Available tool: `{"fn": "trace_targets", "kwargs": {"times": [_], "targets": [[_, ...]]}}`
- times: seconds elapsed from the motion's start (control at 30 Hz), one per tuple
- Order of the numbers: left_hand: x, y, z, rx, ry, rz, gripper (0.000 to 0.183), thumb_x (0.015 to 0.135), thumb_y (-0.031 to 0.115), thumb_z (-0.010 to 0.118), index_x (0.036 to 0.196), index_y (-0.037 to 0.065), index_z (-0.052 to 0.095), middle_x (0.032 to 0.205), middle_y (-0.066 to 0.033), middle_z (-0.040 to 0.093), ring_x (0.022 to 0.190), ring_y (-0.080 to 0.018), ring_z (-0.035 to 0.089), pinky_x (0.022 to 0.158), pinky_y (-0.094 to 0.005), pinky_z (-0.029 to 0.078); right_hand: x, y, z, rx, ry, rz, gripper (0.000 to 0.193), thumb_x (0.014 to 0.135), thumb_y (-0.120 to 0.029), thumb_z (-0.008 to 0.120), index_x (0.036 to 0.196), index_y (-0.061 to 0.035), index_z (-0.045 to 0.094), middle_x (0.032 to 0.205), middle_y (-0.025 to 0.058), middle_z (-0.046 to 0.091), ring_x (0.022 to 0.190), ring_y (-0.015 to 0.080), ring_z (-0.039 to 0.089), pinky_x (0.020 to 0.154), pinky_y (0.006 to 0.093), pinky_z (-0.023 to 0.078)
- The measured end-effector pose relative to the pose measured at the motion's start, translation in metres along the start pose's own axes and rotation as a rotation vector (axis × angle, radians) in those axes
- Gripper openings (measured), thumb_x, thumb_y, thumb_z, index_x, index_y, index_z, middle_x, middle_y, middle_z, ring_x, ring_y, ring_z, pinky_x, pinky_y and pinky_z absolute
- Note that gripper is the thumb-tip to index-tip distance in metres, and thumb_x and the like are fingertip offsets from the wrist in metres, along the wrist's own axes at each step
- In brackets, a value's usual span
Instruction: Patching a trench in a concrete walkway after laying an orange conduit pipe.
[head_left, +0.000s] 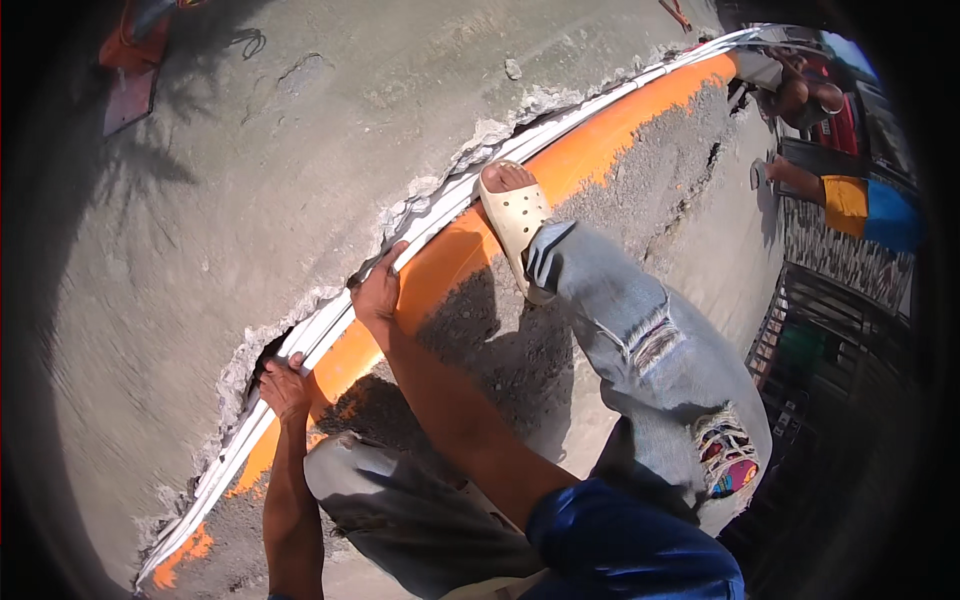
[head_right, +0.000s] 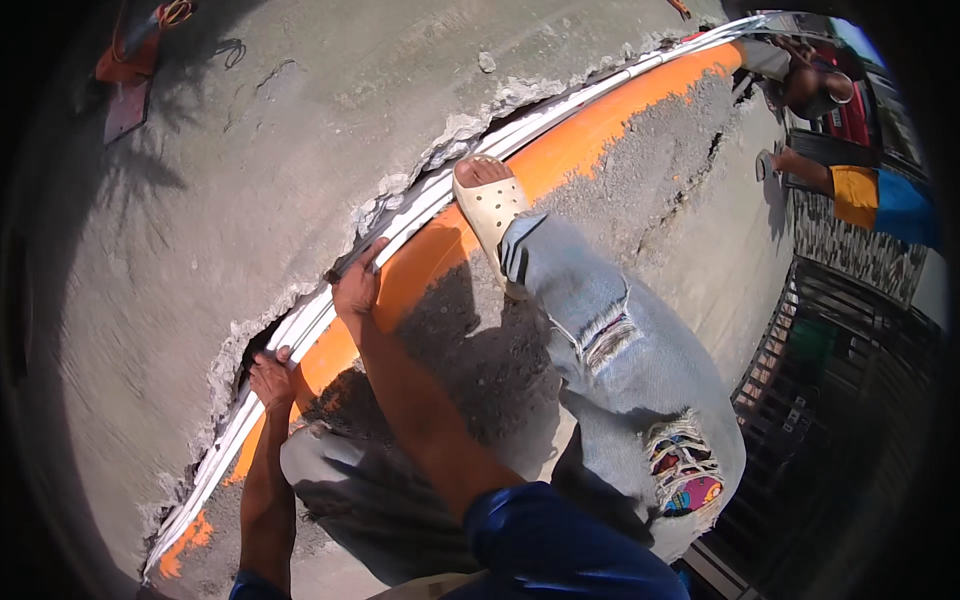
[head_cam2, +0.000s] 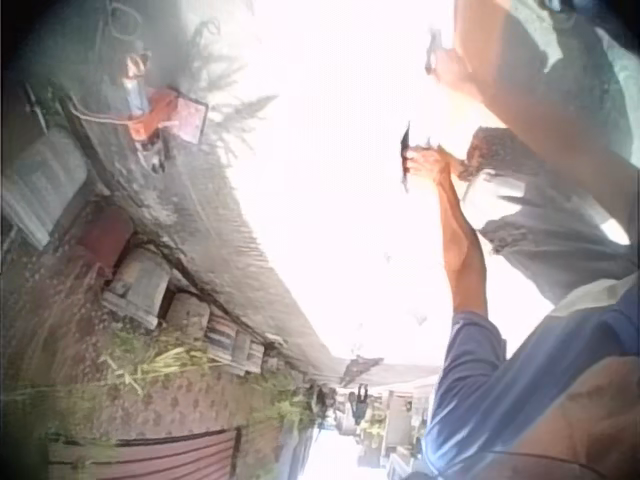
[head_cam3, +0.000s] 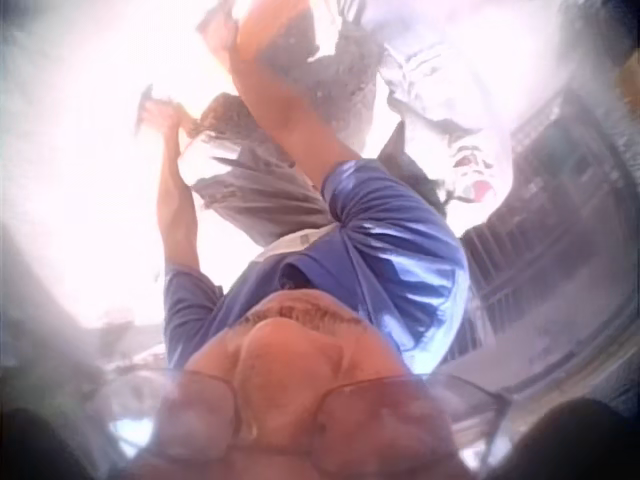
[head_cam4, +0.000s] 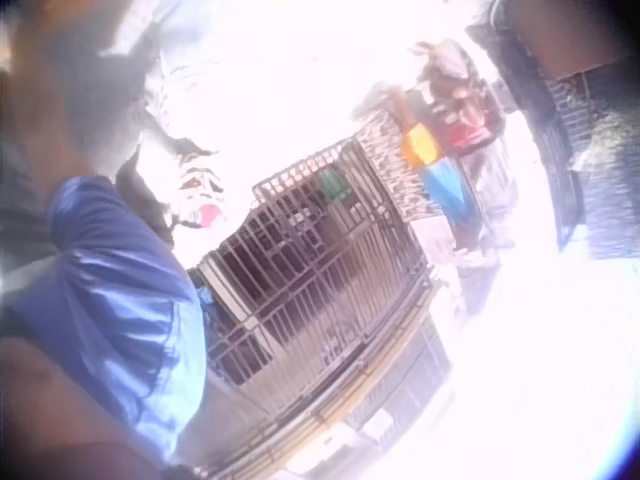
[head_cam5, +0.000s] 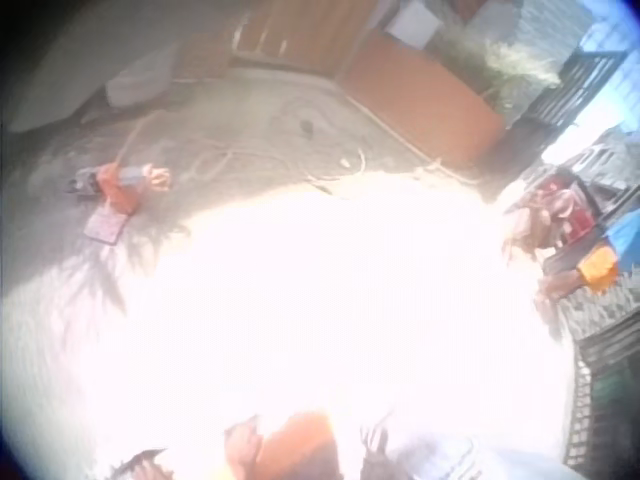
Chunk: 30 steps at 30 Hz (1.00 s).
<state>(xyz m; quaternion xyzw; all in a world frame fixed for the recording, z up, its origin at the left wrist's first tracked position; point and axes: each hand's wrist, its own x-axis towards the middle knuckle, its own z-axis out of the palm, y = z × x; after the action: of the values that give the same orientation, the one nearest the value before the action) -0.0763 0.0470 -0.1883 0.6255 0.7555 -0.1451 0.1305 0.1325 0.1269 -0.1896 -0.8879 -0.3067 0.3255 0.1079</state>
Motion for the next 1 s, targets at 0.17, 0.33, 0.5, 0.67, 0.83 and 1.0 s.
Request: {"fn": "trace_targets", "kwargs": {"times": [0.17,0.33,0.5,0.67,0.83,1.0], "targets": [[0.006,0.035,0.015,-0.032,0.021,0.040,0.039,0.090,0.040,0.041,0.101,0.003,0.044,0.086,-0.0207,0.056,0.080,-0.0376,0.059,0.070,-0.0471,0.047,0.022,0.014,-0.012,0.150,0.222,0.031,0.109,0.067,-0.006,0.071,0.137,0.0070,-0.011,0.107,0.0284,0.052,0.099,0.0391,0.052,0.085,0.0404,0.044],[0.001,0.015,-0.006,0.008,-0.071,0.004,0.048,0.091,0.048,0.038,0.104,0.002,0.042,0.094,-0.0225,0.054,0.086,-0.0385,0.057,0.074,-0.0481,0.046,-0.010,-0.009,-0.017,0.201,0.159,0.071,0.087,0.071,-0.008,0.066,0.132,0.0145,0.008,0.115,0.0320,0.048,0.103,0.0397,0.050,0.088,0.0405,0.043],[-0.013,-0.052,-0.005,0.180,0.126,-0.051,0.032,0.091,0.036,0.041,0.093,0.005,0.044,0.085,-0.0176,0.055,0.078,-0.0338,0.059,0.067,-0.0419,0.050,-0.057,-0.041,0.005,0.348,-0.326,0.144,0.050,0.076,-0.010,0.065,0.104,0.0098,0.029,0.069,0.0176,0.062,0.060,0.0266,0.064,0.055,0.0346,0.052],[-0.005,-0.008,0.012,0.137,0.055,0.011,0.035,0.091,0.039,0.042,0.092,0.004,0.044,0.085,-0.0178,0.055,0.080,-0.0323,0.060,0.068,-0.0412,0.050,0.003,0.014,0.035,0.143,-0.403,-0.138,0.048,0.073,-0.001,0.066,0.098,0.0069,0.025,0.072,0.0200,0.063,0.060,0.0282,0.065,0.050,0.0362,0.053],[0.004,0.057,-0.006,0.033,0.083,0.093,0.022,0.088,0.024,0.044,0.097,0.004,0.046,0.084,-0.0165,0.056,0.080,-0.0300,0.059,0.072,-0.0383,0.048,0.073,0.038,0.025,-0.088,-0.321,0.095,0.047,0.068,-0.031,0.072,0.099,0.0009,0.059,0.091,0.0151,0.064,0.092,0.0275,0.060,0.087,0.0362,0.044],[-0.013,-0.019,0.003,-0.078,0.214,0.159,0.026,0.088,0.021,0.048,0.099,-0.002,0.051,0.084,-0.0190,0.055,0.080,-0.0394,0.054,0.072,-0.0442,0.044,0.019,-0.026,0.016,-1.077,-0.762,-0.449,0.055,0.074,-0.063,0.050,0.110,-0.0228,0.063,0.105,0.0043,0.063,0.096,0.0283,0.059,0.085,0.0616,0.033]]}}
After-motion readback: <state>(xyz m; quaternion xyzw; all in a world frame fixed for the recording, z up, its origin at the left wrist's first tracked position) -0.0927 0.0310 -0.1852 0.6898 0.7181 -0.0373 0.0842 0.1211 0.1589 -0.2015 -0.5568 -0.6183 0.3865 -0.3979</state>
